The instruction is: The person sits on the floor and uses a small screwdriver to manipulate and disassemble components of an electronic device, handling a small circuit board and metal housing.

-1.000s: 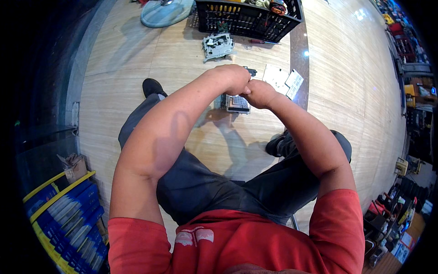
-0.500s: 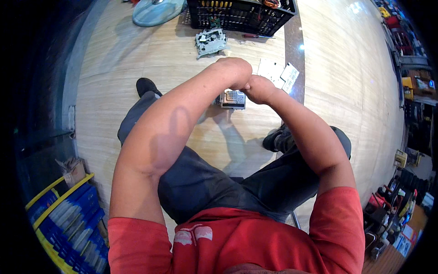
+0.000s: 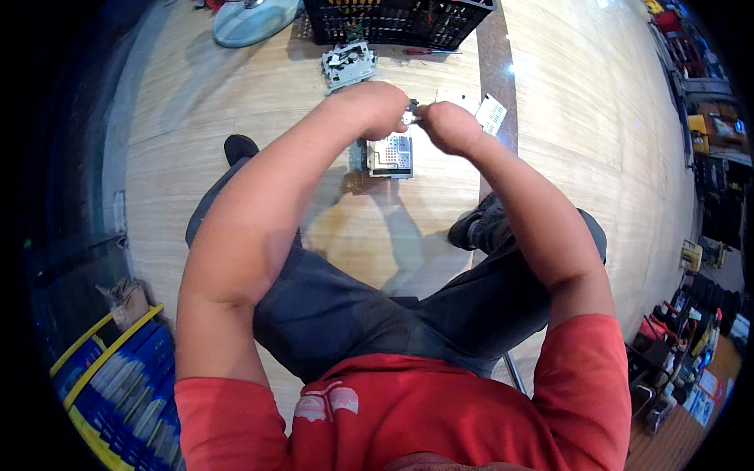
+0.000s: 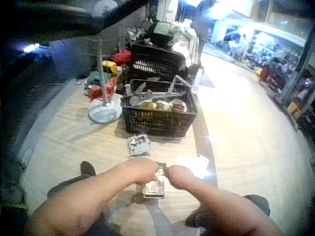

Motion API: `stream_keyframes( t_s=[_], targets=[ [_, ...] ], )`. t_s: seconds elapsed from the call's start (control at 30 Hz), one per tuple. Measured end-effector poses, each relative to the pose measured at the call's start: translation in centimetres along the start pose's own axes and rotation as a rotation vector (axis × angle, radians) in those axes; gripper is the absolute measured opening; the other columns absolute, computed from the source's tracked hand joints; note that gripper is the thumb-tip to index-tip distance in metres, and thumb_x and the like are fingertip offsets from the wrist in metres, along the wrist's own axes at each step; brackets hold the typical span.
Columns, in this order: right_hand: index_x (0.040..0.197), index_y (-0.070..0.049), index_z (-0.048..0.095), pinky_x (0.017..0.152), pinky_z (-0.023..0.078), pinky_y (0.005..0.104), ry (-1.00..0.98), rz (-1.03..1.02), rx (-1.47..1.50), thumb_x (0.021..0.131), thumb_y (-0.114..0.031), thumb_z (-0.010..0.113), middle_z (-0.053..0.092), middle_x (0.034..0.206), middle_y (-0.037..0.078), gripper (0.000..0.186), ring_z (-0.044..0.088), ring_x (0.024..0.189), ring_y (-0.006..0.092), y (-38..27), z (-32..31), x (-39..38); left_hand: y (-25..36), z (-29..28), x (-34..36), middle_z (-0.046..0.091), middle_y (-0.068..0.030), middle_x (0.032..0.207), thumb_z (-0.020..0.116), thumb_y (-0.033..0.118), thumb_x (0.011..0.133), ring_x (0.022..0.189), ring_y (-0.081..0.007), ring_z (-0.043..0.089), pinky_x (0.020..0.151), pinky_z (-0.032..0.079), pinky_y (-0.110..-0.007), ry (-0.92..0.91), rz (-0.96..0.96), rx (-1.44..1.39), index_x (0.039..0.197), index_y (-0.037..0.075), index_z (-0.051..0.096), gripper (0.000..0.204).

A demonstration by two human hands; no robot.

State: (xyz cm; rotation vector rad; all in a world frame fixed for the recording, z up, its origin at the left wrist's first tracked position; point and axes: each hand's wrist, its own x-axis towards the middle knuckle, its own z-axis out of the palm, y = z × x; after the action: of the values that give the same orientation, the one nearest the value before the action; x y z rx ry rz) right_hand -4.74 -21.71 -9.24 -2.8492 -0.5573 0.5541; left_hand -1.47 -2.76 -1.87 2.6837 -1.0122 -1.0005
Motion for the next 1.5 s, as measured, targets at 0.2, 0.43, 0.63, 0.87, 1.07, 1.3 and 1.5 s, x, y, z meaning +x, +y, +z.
stream_keyframes(
  t_s=[0.2,0.43,0.63,0.87,1.07,1.3,1.5],
  targets=[
    [0.104,-0.006,0.070,0.085,0.053,0.0488,0.285,0.126,0.040,0.092,-0.017,0.058,0.071,0.095,0.022,0.021,0.068,0.094,0.0394,2.5,-2.5,-2.2,-1.0,-0.9,-2.7,0.069,-0.0192,0.111,0.067,0.029,0.093,0.106,-0.0373,0.064,0.090,0.051,-0.046,0.082,-0.046,-0.027,0.118,0.005,0.065,0.035],
    [0.102,-0.004,0.068,0.084,0.053,0.0492,0.230,0.222,0.039,0.091,-0.018,0.063,0.070,0.097,0.024,0.019,0.068,0.095,0.0404,5.0,-2.2,-4.0,-0.9,-2.8,-8.2,0.064,-0.0215,0.126,0.067,0.028,0.093,0.117,-0.0384,0.059,0.099,0.048,-0.043,0.275,-0.065,-0.096,0.132,0.004,0.059,0.046],
    [0.094,0.000,0.067,0.083,0.052,0.0479,0.098,0.229,0.058,0.090,-0.015,0.063,0.069,0.095,0.026,0.017,0.066,0.095,0.0427,9.8,2.3,-3.2,0.9,-2.4,-11.2,0.061,-0.0227,0.130,0.067,0.025,0.092,0.120,-0.0389,0.057,0.102,0.046,-0.042,0.599,0.071,-0.204,0.135,0.002,0.056,0.049],
    [0.101,0.002,0.069,0.087,0.054,0.0456,-0.125,0.292,-0.009,0.085,-0.004,0.050,0.070,0.100,0.028,0.026,0.068,0.100,0.0409,15.5,8.1,-2.7,-0.4,-2.6,-8.9,0.067,-0.0220,0.111,0.068,0.024,0.091,0.105,-0.0412,0.062,0.090,0.049,-0.047,0.354,-0.064,-0.146,0.121,0.002,0.060,0.038],
    [0.109,-0.002,0.068,0.059,0.060,0.0419,-0.111,0.553,0.113,0.094,-0.019,0.058,0.071,0.094,0.024,0.025,0.073,0.074,0.0333,18.3,13.7,-0.3,0.0,-2.7,-7.0,0.068,-0.0207,0.106,0.067,0.024,0.092,0.103,-0.0399,0.064,0.088,0.051,-0.048,0.289,-0.019,-0.086,0.114,0.001,0.062,0.032],
    [0.107,-0.002,0.071,0.060,0.063,0.0407,-0.081,0.639,0.277,0.093,-0.022,0.061,0.072,0.093,0.020,0.026,0.073,0.073,0.0313,20.6,21.5,0.7,-0.8,-2.1,-5.0,0.069,-0.0204,0.104,0.069,0.022,0.091,0.104,-0.0381,0.064,0.089,0.051,-0.048,0.052,-0.106,-0.098,0.113,0.001,0.063,0.031],
    [0.102,0.001,0.072,0.064,0.059,0.0398,0.032,0.788,0.556,0.091,-0.017,0.063,0.072,0.086,0.020,0.023,0.071,0.068,0.0296,18.7,22.6,4.4,-3.0,1.2,-4.1,0.068,-0.0209,0.102,0.071,0.022,0.089,0.102,-0.0397,0.063,0.088,0.051,-0.048,0.066,-0.072,-0.148,0.111,-0.001,0.062,0.033]
  ],
)
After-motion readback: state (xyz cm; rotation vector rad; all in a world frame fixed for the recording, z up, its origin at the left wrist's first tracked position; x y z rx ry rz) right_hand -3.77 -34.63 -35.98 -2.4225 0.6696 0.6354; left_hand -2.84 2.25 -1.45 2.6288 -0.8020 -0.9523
